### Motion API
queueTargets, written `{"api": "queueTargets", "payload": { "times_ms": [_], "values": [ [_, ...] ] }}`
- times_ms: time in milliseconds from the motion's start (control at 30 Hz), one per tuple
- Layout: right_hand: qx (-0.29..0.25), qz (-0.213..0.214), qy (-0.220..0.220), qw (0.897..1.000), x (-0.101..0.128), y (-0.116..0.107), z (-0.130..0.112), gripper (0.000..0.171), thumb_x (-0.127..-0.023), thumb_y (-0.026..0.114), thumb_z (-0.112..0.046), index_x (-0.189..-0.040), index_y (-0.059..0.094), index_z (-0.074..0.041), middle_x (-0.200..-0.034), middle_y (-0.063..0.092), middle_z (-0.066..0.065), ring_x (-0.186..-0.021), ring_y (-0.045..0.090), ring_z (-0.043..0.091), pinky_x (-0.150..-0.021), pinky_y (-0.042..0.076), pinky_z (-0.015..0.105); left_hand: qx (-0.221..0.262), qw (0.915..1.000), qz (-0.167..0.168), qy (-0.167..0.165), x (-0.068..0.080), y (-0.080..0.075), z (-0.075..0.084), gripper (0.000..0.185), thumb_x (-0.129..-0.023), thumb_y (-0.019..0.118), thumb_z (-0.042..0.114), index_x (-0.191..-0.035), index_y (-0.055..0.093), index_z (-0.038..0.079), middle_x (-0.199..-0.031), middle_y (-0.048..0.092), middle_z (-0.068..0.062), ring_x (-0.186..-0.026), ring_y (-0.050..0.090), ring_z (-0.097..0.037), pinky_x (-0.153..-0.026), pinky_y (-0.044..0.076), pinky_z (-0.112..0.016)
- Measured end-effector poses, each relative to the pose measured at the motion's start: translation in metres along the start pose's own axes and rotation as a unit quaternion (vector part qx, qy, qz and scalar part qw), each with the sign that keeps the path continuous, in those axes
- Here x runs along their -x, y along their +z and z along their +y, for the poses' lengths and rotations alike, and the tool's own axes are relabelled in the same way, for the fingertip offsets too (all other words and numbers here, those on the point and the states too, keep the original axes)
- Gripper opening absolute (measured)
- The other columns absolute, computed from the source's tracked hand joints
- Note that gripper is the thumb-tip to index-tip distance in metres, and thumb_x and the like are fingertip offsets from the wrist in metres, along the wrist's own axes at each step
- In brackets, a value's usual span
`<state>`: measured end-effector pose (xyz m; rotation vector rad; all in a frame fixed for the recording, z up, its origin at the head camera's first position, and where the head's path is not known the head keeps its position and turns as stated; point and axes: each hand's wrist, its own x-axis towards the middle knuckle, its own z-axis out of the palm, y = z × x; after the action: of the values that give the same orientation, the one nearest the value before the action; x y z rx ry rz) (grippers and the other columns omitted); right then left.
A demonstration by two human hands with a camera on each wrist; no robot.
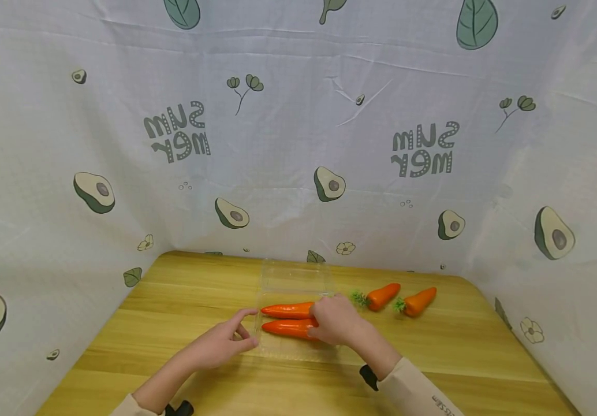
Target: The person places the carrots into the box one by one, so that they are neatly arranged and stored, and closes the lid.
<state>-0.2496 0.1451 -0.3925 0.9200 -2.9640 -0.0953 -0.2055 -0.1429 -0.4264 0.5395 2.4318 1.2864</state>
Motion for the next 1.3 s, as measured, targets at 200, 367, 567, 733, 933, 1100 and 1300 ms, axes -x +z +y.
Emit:
{"api": "queueTargets", "payload": {
  "times_ms": [200,367,567,733,933,1100,1300],
  "values": [
    [-0.001,0.002,0.001,1.000,0.0005,-0.0013,0.0003,0.035,-0.084,0.079,-0.036,-0.063,0.054,-0.022,-0.055,0.035,-0.010,-0.054,0.034,0.009,-0.063,0.030,0.032,0.000,1.0000,-0.001,-0.001,-0.0009,-0.0002,-0.0003,0.069,-0.100,0.062,0.043,-0.157,0.031,0.017,-0.109,0.063,-0.004,-0.095,0.064,-0.019,-0.072,0.050,-0.039],
    [-0.005,0.009,-0.009,1.000,0.0012,-0.0017,0.0003,0.033,-0.084,0.080,-0.036,-0.066,0.056,-0.023,-0.055,0.035,-0.010,-0.054,0.035,0.009,-0.064,0.029,0.031,0.001,1.0000,-0.003,-0.004,-0.0010,-0.0007,-0.0004,0.069,-0.100,0.062,0.043,-0.157,0.031,0.017,-0.108,0.063,-0.004,-0.095,0.064,-0.019,-0.072,0.050,-0.039],
    [0.005,0.014,-0.018,1.000,0.0011,-0.0010,0.0001,0.028,-0.082,0.081,-0.038,-0.071,0.061,-0.023,-0.056,0.037,-0.011,-0.055,0.036,0.008,-0.064,0.029,0.031,0.003,1.0000,-0.003,-0.005,-0.0008,-0.0012,0.0001,0.069,-0.100,0.062,0.043,-0.157,0.032,0.017,-0.109,0.063,-0.004,-0.096,0.064,-0.019,-0.073,0.050,-0.039],
    [0.007,0.015,-0.024,1.000,0.0016,-0.0012,0.0007,0.026,-0.080,0.083,-0.040,-0.074,0.064,-0.023,-0.057,0.037,-0.012,-0.056,0.036,0.008,-0.064,0.030,0.032,0.001,1.0000,-0.003,-0.005,-0.0009,-0.0016,0.0005,0.069,-0.100,0.062,0.042,-0.157,0.032,0.017,-0.108,0.063,-0.004,-0.096,0.064,-0.019,-0.072,0.049,-0.039],
    [0.001,0.019,-0.032,0.999,0.0020,-0.0019,0.0017,0.025,-0.079,0.083,-0.037,-0.074,0.064,-0.022,-0.057,0.038,-0.012,-0.056,0.036,0.008,-0.065,0.030,0.032,0.002,1.0000,-0.005,-0.004,-0.0008,-0.0025,0.0012,0.070,-0.100,0.062,0.042,-0.157,0.031,0.016,-0.107,0.063,-0.004,-0.096,0.065,-0.019,-0.073,0.050,-0.039],
    [-0.001,0.019,-0.034,0.999,0.0020,-0.0002,0.0022,0.024,-0.078,0.083,-0.037,-0.075,0.064,-0.023,-0.057,0.039,-0.013,-0.056,0.037,0.008,-0.065,0.030,0.032,0.006,0.9999,-0.008,-0.004,-0.0006,-0.0023,0.0007,0.070,-0.100,0.063,0.042,-0.157,0.031,0.016,-0.107,0.063,-0.005,-0.096,0.065,-0.019,-0.073,0.050,-0.040],
    [-0.011,0.022,-0.035,0.999,0.0031,-0.0002,0.0024,0.023,-0.078,0.083,-0.036,-0.075,0.064,-0.023,-0.056,0.040,-0.013,-0.056,0.038,0.007,-0.065,0.030,0.032,0.010,0.9999,-0.008,-0.005,0.0003,-0.0024,0.0009,0.071,-0.100,0.063,0.043,-0.157,0.031,0.016,-0.108,0.063,-0.005,-0.097,0.065,-0.020,-0.073,0.051,-0.041]
  ]
}}
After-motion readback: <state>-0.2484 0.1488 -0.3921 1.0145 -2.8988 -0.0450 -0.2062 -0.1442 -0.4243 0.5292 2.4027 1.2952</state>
